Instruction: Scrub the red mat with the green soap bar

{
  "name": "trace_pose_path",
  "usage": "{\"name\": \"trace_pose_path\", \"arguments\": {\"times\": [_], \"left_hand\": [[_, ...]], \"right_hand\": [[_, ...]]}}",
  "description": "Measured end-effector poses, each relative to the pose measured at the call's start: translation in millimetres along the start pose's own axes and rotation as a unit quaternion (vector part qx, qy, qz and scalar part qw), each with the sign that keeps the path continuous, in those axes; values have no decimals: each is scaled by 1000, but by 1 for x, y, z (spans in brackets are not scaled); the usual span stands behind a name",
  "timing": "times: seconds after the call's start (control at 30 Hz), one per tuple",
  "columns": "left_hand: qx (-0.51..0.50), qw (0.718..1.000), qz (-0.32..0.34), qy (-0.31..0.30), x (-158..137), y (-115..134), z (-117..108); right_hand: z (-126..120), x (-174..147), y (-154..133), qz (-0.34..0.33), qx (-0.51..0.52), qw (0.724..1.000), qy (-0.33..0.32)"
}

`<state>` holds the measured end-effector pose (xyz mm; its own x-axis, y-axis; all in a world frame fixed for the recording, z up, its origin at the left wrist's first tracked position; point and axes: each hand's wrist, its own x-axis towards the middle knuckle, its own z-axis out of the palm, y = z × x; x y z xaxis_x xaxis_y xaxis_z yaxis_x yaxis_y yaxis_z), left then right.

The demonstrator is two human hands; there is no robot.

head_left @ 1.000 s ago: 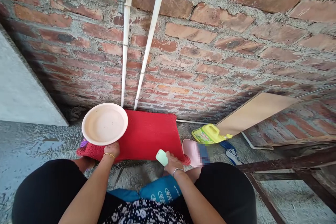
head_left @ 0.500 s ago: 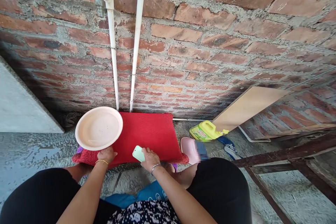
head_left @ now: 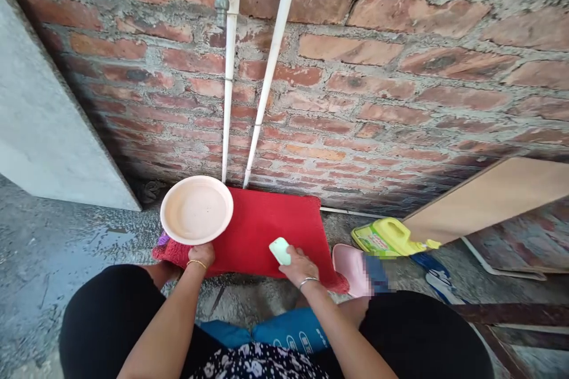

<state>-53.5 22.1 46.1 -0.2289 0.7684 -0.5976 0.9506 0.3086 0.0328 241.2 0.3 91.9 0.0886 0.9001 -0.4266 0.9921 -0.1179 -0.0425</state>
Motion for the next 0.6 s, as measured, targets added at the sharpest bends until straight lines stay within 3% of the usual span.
{"name": "trace_pose_path", "arguments": {"times": [0.17, 0.27, 0.37, 0.5, 0.6], "left_hand": [[-12, 1000, -27, -5, -3, -10, -2], [-20, 999, -28, -5, -2, -14, -2], [-24, 999, -24, -6, 0, -12, -1], [-26, 1000, -12, -4, 1, -5, -1], [-22, 1000, -2, 7, -1, 0, -3]], "right_hand": [[22, 6, -111, -161, 5, 986, -33], [27, 7, -142, -203, 10, 978, -37], [23, 10, -133, -194, 3, 980, -37], [10, 13, -91, -92, -25, 995, -39], [0, 14, -79, -39, -20, 998, -46]]}}
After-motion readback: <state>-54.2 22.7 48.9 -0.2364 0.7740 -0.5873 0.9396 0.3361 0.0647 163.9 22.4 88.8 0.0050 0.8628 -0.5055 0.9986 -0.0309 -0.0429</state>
